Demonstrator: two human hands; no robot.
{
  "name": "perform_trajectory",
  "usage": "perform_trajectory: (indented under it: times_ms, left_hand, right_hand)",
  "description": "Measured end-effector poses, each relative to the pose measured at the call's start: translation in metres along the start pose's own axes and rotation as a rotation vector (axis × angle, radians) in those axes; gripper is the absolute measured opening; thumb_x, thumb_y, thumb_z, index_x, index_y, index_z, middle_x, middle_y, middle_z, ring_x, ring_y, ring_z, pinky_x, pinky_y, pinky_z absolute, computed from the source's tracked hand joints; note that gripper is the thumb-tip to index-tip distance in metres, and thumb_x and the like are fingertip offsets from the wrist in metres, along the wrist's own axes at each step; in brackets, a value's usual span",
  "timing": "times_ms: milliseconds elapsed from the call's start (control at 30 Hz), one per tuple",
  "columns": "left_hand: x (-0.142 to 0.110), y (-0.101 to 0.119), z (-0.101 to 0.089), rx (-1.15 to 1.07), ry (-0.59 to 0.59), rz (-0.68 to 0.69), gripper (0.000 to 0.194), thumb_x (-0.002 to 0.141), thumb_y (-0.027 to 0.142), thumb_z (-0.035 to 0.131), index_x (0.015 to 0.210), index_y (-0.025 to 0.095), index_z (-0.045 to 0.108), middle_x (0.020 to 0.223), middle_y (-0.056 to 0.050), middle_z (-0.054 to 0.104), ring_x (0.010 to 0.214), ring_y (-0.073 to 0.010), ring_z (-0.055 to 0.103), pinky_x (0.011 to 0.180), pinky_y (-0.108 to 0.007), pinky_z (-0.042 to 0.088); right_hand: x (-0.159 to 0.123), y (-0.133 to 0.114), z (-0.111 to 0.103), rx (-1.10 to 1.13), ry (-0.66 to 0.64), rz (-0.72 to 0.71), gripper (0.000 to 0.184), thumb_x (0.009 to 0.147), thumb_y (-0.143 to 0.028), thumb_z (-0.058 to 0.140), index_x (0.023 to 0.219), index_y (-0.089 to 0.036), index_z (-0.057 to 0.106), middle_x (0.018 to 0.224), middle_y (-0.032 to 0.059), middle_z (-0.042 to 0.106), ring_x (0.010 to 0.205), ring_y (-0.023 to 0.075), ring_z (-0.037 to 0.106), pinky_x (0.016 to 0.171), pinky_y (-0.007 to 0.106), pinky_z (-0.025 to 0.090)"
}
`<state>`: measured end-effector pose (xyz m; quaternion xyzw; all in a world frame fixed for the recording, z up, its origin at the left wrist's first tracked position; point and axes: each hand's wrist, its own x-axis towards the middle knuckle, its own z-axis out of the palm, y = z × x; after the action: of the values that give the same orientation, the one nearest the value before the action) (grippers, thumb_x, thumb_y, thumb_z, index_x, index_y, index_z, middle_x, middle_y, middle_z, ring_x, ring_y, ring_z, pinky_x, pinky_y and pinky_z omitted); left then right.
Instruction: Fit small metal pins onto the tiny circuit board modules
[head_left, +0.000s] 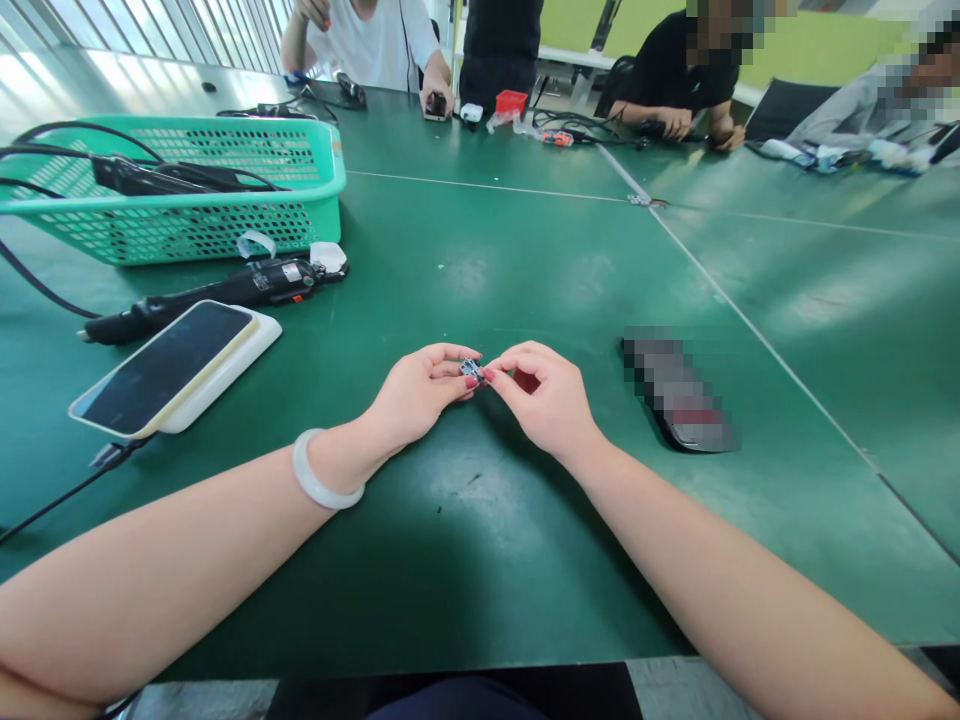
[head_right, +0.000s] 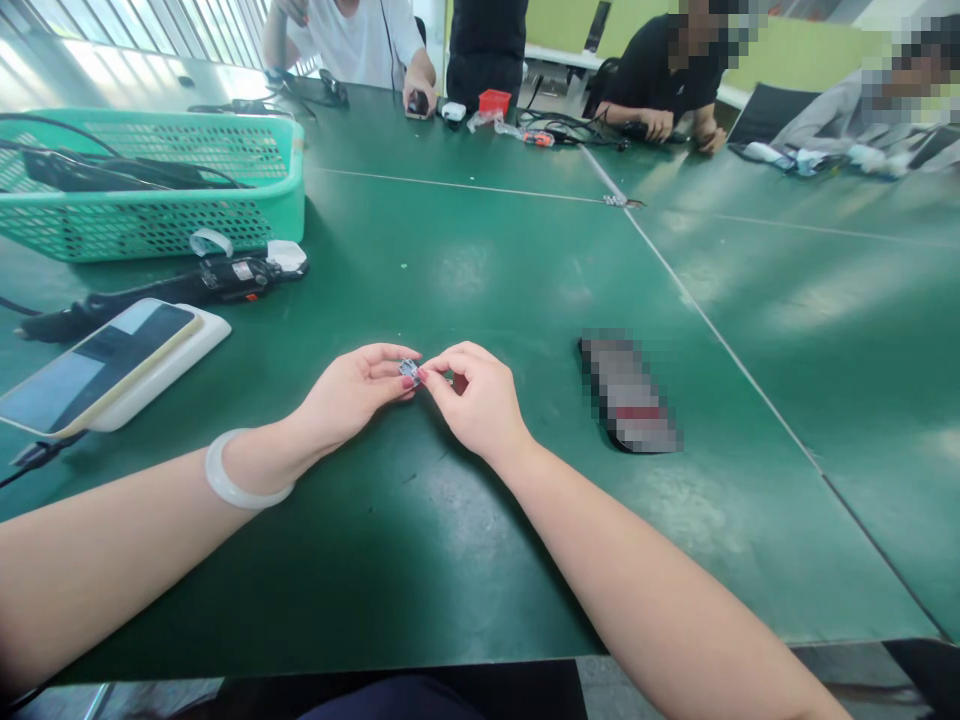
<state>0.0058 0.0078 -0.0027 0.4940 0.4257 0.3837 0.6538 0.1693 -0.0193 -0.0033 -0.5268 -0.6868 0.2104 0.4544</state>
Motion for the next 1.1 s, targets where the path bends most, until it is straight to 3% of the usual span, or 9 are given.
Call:
perform_trajectory:
  times_ms: [233,500,667,767,900,1100]
  left_hand:
    - [0.001,-0.004,-0.002,0.047,0.007,0.079,0.026,0.066,0.015,0.077,0.085,0.015,0.059,0.074,0.001,0.069,0.070,-0.0098,0.065,0.077,-0.028,0.053]
    - [-0.001,-0.002,0.001,-0.012,0.015,0.075,0.034,0.058,0.016,0.082,0.081,0.015,0.056,0.071,0.001,0.069,0.068,-0.0110,0.066,0.078,-0.030,0.053]
    - [0.001,-0.002,0.000,-0.135,0.049,0.057,0.029,0.065,0.015,0.079,0.084,0.014,0.056,0.075,-0.001,0.071,0.071,-0.0106,0.067,0.076,-0.027,0.052]
    - [0.005,-0.003,-0.003,-0.261,0.147,0.050,0.023,0.072,0.014,0.073,0.088,0.014,0.056,0.080,-0.003,0.071,0.075,-0.0107,0.068,0.076,-0.025,0.052]
    - [0.008,-0.002,-0.006,-0.360,0.249,0.070,0.016,0.078,0.011,0.066,0.090,0.014,0.057,0.084,-0.002,0.070,0.078,-0.0092,0.068,0.081,-0.024,0.052]
    - [0.007,-0.001,-0.004,-0.364,0.279,0.074,0.019,0.076,0.007,0.068,0.088,0.013,0.055,0.087,-0.003,0.070,0.076,-0.0099,0.067,0.081,-0.028,0.051]
  right_hand:
    - [-0.002,-0.007,0.006,0.021,0.070,0.003,0.010,0.080,-0.025,0.065,0.075,-0.023,0.073,0.076,0.0008,0.063,0.061,0.0105,0.052,0.053,0.027,0.044]
    - [-0.006,-0.009,0.007,-0.030,0.091,-0.032,0.012,0.080,-0.025,0.065,0.081,-0.026,0.077,0.075,0.0003,0.062,0.063,0.0108,0.053,0.053,0.026,0.044]
    - [-0.004,-0.006,0.001,-0.023,0.080,-0.082,0.019,0.087,-0.027,0.058,0.086,-0.025,0.077,0.078,0.0011,0.064,0.063,0.0107,0.054,0.054,0.026,0.044]
    - [-0.001,0.004,-0.004,-0.059,0.085,-0.041,0.019,0.088,-0.027,0.057,0.087,-0.024,0.076,0.079,0.0016,0.065,0.063,0.0117,0.055,0.059,0.028,0.047]
    - [0.003,0.016,-0.001,-0.188,-0.101,-0.007,0.016,0.084,-0.019,0.061,0.090,-0.023,0.075,0.086,0.0026,0.067,0.075,0.0148,0.060,0.069,0.031,0.050]
    - [0.008,0.012,0.020,-0.421,-0.274,-0.126,0.020,0.085,-0.027,0.063,0.101,-0.020,0.073,0.097,0.0062,0.065,0.092,0.0200,0.059,0.084,0.035,0.048]
